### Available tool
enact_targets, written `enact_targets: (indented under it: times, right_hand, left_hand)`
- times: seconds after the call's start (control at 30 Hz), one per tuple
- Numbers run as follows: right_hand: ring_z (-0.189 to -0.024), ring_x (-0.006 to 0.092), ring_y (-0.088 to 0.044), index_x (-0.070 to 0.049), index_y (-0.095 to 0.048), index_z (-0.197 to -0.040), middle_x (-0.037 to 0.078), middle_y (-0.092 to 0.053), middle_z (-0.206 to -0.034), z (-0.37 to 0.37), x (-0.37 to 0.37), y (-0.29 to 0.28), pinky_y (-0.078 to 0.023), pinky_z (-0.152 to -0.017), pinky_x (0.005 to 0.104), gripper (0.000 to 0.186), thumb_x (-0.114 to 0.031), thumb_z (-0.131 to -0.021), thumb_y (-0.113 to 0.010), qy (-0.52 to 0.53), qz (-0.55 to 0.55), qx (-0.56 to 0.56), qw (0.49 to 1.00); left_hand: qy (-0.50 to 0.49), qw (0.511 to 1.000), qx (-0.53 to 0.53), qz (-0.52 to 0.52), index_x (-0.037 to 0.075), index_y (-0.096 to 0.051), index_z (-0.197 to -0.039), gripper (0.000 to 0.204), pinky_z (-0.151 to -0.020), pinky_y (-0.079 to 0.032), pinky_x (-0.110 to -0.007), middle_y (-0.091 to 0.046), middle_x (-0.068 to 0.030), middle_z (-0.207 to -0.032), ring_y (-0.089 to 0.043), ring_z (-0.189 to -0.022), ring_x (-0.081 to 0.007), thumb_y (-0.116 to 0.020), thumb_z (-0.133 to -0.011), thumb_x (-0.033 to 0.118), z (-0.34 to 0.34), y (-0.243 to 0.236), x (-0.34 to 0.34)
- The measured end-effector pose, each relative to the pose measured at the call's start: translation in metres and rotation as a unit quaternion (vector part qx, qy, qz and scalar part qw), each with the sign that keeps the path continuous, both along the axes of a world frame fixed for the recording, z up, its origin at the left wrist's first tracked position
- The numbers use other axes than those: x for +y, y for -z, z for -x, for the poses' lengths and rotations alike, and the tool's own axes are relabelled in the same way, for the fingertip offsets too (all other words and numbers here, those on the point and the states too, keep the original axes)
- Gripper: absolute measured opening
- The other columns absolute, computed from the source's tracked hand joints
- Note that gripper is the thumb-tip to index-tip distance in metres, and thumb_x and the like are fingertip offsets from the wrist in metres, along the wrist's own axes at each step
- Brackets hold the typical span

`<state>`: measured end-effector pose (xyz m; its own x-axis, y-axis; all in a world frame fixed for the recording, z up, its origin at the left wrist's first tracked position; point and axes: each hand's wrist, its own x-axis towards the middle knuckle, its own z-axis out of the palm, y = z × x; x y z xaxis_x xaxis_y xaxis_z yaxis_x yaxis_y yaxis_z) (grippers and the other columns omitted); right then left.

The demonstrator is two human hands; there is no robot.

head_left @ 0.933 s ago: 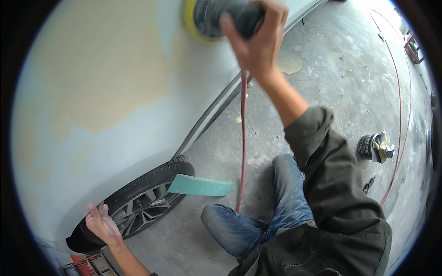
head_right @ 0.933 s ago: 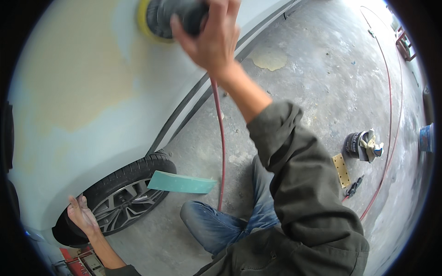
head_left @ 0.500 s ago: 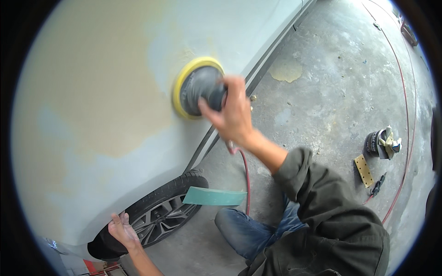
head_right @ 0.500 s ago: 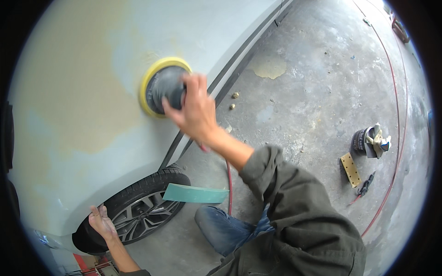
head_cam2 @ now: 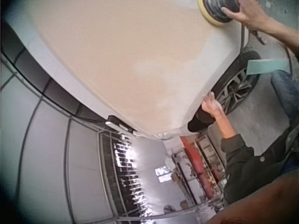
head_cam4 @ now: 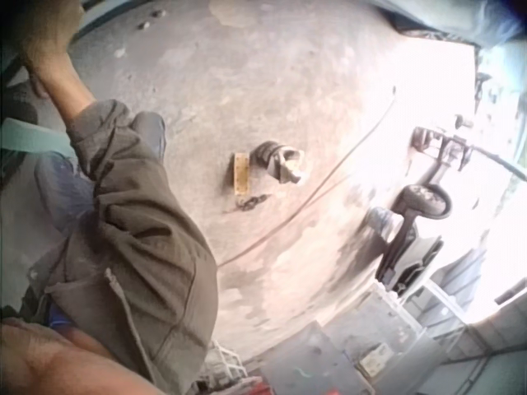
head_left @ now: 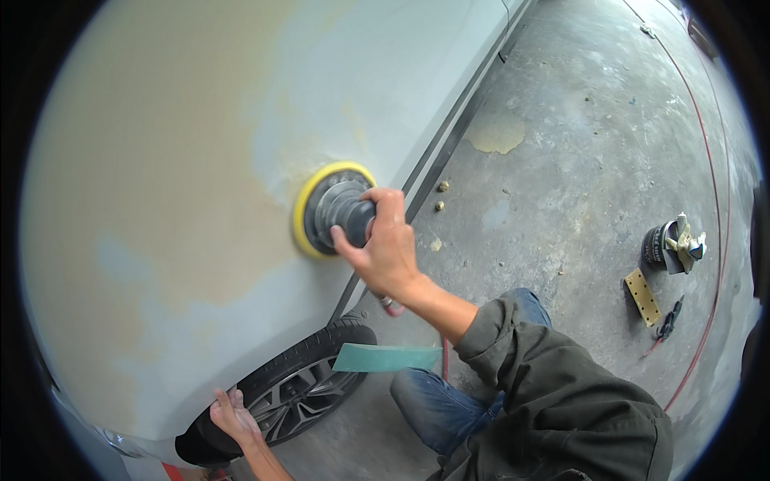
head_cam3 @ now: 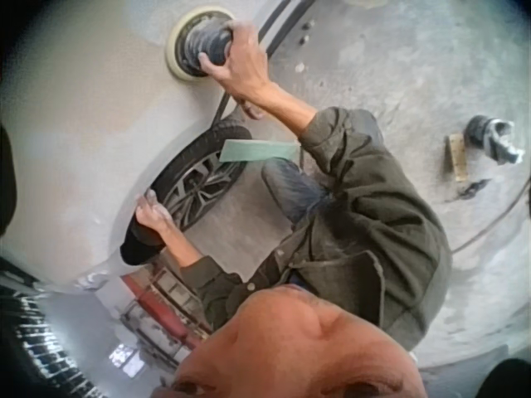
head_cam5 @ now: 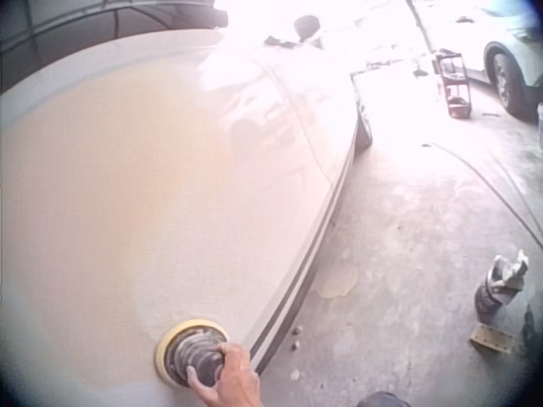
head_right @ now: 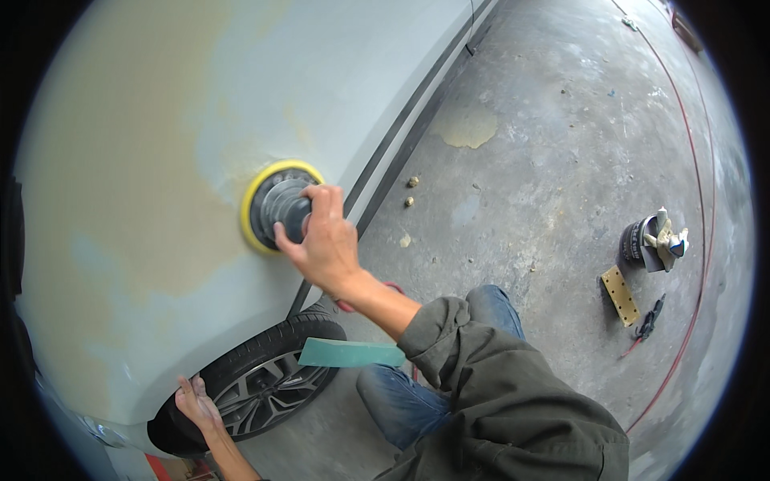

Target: The person selects a sanding disc from a tool cart and attaches it to a pneumatic sander. They then sand the rear quarter panel of a white car, moving the tool in circular motions and periodically wiping the surface with their hand.

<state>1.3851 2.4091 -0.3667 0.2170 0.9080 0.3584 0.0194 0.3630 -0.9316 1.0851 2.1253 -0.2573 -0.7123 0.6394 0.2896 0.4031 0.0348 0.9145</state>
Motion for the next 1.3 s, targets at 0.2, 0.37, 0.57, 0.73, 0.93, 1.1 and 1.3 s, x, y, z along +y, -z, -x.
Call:
enact_targets:
  times: [0.2, 0.37, 0.57, 0.73, 0.93, 1.1, 1.3]
  right_hand:
    - [-0.064, 0.0343, -0.063, -0.002, -0.046, -0.12, 0.019, -0.052, -0.109, -0.056, 0.057, 0.001, -0.054, -0.057, 0.0431, 0.054, -0.027, -0.082, -0.076, 0.05, -0.023, -0.075, 0.996]
    - [-0.065, 0.032, -0.066, -0.003, -0.045, -0.118, 0.02, -0.052, -0.109, -0.053, 0.044, 0.03, -0.056, -0.057, 0.0408, 0.053, -0.026, -0.081, -0.076, 0.026, -0.053, -0.116, 0.992]
    - [-0.064, 0.0319, -0.063, -0.001, -0.045, -0.119, 0.02, -0.051, -0.108, -0.063, 0.068, 0.005, -0.054, -0.059, 0.0434, 0.055, -0.027, -0.082, -0.076, 0.038, -0.04, -0.087, 0.995]
    - [-0.059, 0.0281, -0.062, 0.0, -0.046, -0.118, 0.019, -0.051, -0.109, -0.053, 0.05, 0.014, -0.055, -0.055, 0.0393, 0.056, -0.027, -0.081, -0.078, 0.023, -0.077, -0.085, 0.993]
    - [-0.067, 0.0312, -0.063, -0.002, -0.05, -0.119, 0.016, -0.053, -0.106, -0.065, 0.124, -0.085, -0.053, -0.062, 0.0448, 0.059, -0.033, -0.079, -0.08, 0.17, -0.178, -0.007, 0.969]
    - [-0.072, 0.0276, -0.057, -0.001, -0.048, -0.121, 0.017, -0.05, -0.106, -0.058, 0.117, -0.132, -0.05, -0.065, 0.0418, 0.055, -0.021, -0.08, -0.079, 0.212, -0.216, 0.025, 0.953]
    - [-0.072, 0.0245, -0.059, -0.007, -0.052, -0.112, 0.012, -0.051, -0.097, -0.032, 0.097, -0.098, -0.049, -0.048, 0.0383, 0.051, -0.027, -0.075, -0.081, 0.174, -0.278, 0.01, 0.945]
  left_hand:
    - [0.005, 1.0, -0.003, -0.009, -0.007, -0.063, -0.11, 0.044, -0.074, -0.051, -0.021, -0.069, -0.0091, -0.107, -0.065, -0.092, -0.0114, -0.066, -0.098, 0.036, 0.001, 0.001, 0.0]
    - [-0.016, 1.0, -0.002, 0.002, -0.005, -0.063, -0.112, 0.043, -0.073, -0.05, -0.022, -0.07, -0.0092, -0.106, -0.067, -0.088, -0.013, -0.067, -0.098, 0.035, 0.005, 0.002, -0.005]
    - [-0.006, 1.0, -0.004, 0.002, -0.007, -0.062, -0.114, 0.045, -0.073, -0.052, -0.021, -0.069, -0.0085, -0.107, -0.065, -0.09, -0.0119, -0.066, -0.099, 0.035, 0.002, 0.001, 0.0]
    - [-0.005, 1.0, -0.01, 0.003, -0.006, -0.062, -0.115, 0.044, -0.071, -0.052, -0.02, -0.069, -0.0082, -0.107, -0.065, -0.088, -0.0113, -0.067, -0.098, 0.035, 0.005, 0.001, -0.003]
    - [-0.01, 1.0, -0.011, -0.017, -0.004, -0.061, -0.116, 0.044, -0.069, -0.05, -0.022, -0.069, -0.0096, -0.108, -0.066, -0.088, -0.0141, -0.07, -0.096, 0.035, 0.004, 0.003, 0.001]
    - [0.007, 1.0, -0.017, -0.006, -0.002, -0.061, -0.119, 0.041, -0.071, -0.053, -0.02, -0.069, -0.0076, -0.109, -0.067, -0.091, -0.013, -0.068, -0.098, 0.032, -0.001, -0.001, -0.005]
    - [-0.012, 1.0, -0.018, -0.018, -0.003, -0.061, -0.119, 0.043, -0.071, -0.051, -0.021, -0.068, -0.0074, -0.11, -0.066, -0.092, -0.0132, -0.068, -0.097, 0.034, 0.0, 0.003, -0.003]
